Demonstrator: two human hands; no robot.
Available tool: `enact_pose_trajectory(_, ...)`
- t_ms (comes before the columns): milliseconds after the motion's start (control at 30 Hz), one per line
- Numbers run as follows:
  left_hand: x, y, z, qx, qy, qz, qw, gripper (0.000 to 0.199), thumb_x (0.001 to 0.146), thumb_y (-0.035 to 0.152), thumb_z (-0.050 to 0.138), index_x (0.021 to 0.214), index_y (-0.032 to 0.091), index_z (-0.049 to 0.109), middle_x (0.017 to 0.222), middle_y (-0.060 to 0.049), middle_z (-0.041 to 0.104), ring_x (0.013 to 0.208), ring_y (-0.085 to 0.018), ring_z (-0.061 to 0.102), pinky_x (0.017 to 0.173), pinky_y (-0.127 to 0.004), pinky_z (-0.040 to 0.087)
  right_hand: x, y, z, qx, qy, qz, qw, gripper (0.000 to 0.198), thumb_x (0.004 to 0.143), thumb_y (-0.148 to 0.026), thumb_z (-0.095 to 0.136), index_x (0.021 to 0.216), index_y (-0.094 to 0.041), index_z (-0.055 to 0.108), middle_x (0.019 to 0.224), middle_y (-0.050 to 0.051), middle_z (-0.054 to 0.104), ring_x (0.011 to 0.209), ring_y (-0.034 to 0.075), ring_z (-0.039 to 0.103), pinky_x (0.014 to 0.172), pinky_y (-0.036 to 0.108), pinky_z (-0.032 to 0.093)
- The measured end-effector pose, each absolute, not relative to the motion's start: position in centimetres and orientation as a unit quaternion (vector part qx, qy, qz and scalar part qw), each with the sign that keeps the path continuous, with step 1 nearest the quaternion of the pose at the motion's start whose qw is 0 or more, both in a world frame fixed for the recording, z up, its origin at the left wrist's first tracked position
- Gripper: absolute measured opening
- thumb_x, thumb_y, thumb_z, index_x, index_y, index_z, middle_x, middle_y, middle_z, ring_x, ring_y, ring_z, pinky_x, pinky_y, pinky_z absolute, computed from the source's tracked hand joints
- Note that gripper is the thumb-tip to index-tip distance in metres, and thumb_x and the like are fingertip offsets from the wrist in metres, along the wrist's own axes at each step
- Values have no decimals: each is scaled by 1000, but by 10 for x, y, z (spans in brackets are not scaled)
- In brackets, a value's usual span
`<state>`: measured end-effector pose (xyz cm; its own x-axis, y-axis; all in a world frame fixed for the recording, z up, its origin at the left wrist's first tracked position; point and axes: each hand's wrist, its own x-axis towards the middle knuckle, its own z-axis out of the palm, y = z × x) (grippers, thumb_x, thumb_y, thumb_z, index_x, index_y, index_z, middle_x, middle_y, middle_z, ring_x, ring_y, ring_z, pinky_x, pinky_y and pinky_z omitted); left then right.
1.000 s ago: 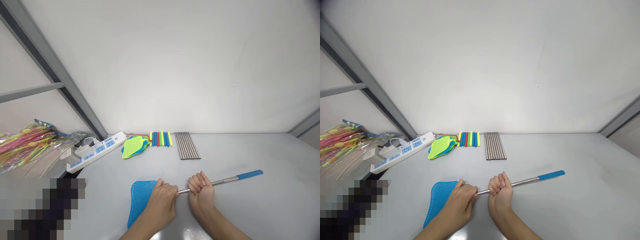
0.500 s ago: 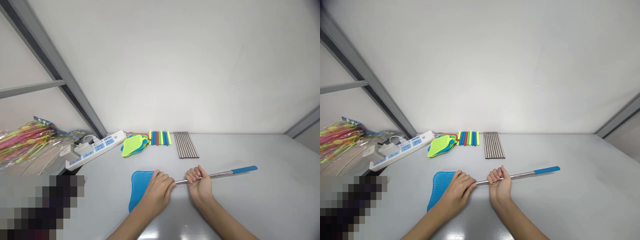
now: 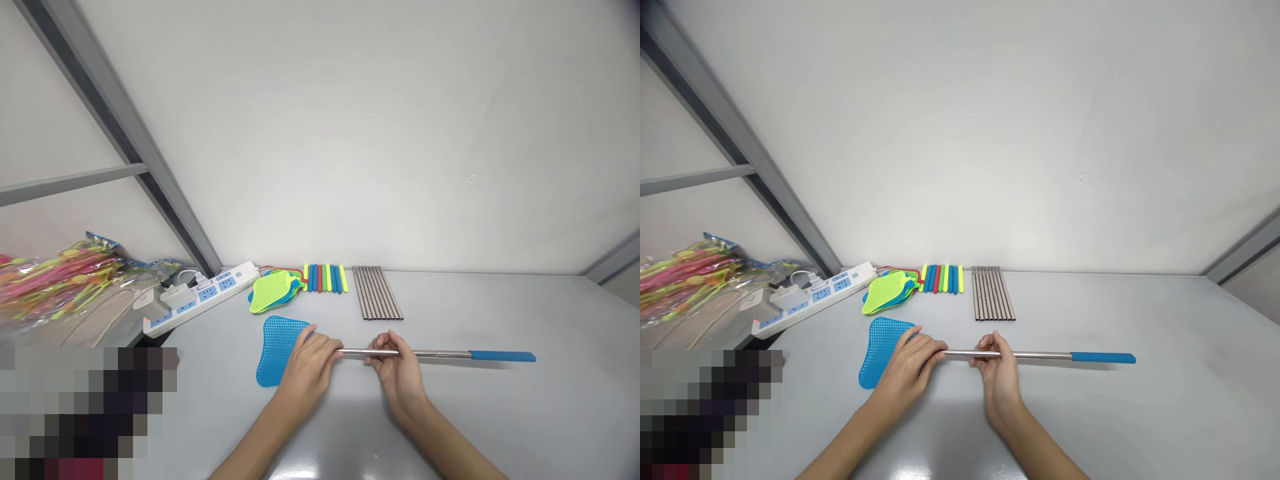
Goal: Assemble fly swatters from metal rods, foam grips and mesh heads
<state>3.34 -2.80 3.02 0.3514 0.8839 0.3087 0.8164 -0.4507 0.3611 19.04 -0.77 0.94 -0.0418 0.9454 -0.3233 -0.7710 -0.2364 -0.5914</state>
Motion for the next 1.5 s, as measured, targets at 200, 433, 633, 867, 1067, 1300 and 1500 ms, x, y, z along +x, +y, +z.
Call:
enact_pose_trajectory(200, 33, -28, 31, 787, 518, 323, 93, 25, 81, 13, 34, 95, 22, 53, 91, -3, 57, 88, -16, 49, 89, -35, 26, 190, -11, 13, -382, -206, 738, 517, 27, 70, -42, 48, 61, -17, 51, 48, -2, 44, 45, 12, 43, 44, 24, 35)
enact_pose_trajectory(433, 65, -53, 28, 778, 434, 360, 277, 22, 80, 16, 38, 91, 22, 57, 85, -4, 57, 83, -16, 48, 76, -29, 35, 191, -9, 11, -374, -153, 739, 539, 26, 73, -40, 45, 63, -17, 52, 48, -2, 46, 45, 10, 43, 44, 22, 33)
enact_pose_trajectory(633, 78, -51, 15, 544, 445, 411, 581, 22, 80, 33, 39, 88, 16, 51, 61, 0, 52, 54, -10, 48, 54, -23, 38, 193, -9, 12, -366, -149, 744, 538, 26, 72, -41, 45, 64, -17, 52, 46, -2, 45, 45, 11, 43, 44, 23, 33)
enact_pose_trajectory(867, 69, -42, 16, 352, 414, 565, 620, 26, 82, 42, 32, 81, 18, 43, 65, 0, 51, 54, -10, 48, 58, -24, 37, 193, -12, 13, -342, -163, 751, 541, 25, 73, -39, 46, 63, -17, 53, 46, -3, 43, 44, 11, 41, 45, 23, 33)
enact_pose_trajectory(1067, 61, -39, 22, 273, 423, 668, 548, 28, 80, 43, 37, 79, 17, 47, 51, 3, 42, 48, -9, 41, 49, -21, 35, 193, -13, 16, -347, -179, 754, 529, 25, 73, -39, 45, 63, -18, 53, 46, -3, 42, 43, 10, 38, 44, 23, 30)
enact_pose_trajectory(1300, 50, -31, 23, 247, 453, 701, 493, 22, 74, 38, 47, 72, 16, 50, 69, 1, 50, 52, -9, 45, 54, -23, 39, 188, -20, 20, -365, -274, 767, 451, 32, 75, -43, 41, 61, -16, 49, 50, -1, 46, 44, 10, 39, 43, 22, 27)
enact_pose_trajectory(1500, 47, -32, 22, 230, 466, 695, 497, 19, 74, 32, 45, 65, 16, 48, 60, 3, 45, 47, -7, 41, 47, -20, 35, 189, -23, 24, -330, -342, 794, 380, 43, 77, -42, 36, 44, -15, 43, 46, 0, 40, 46, 11, 39, 47, 23, 29)
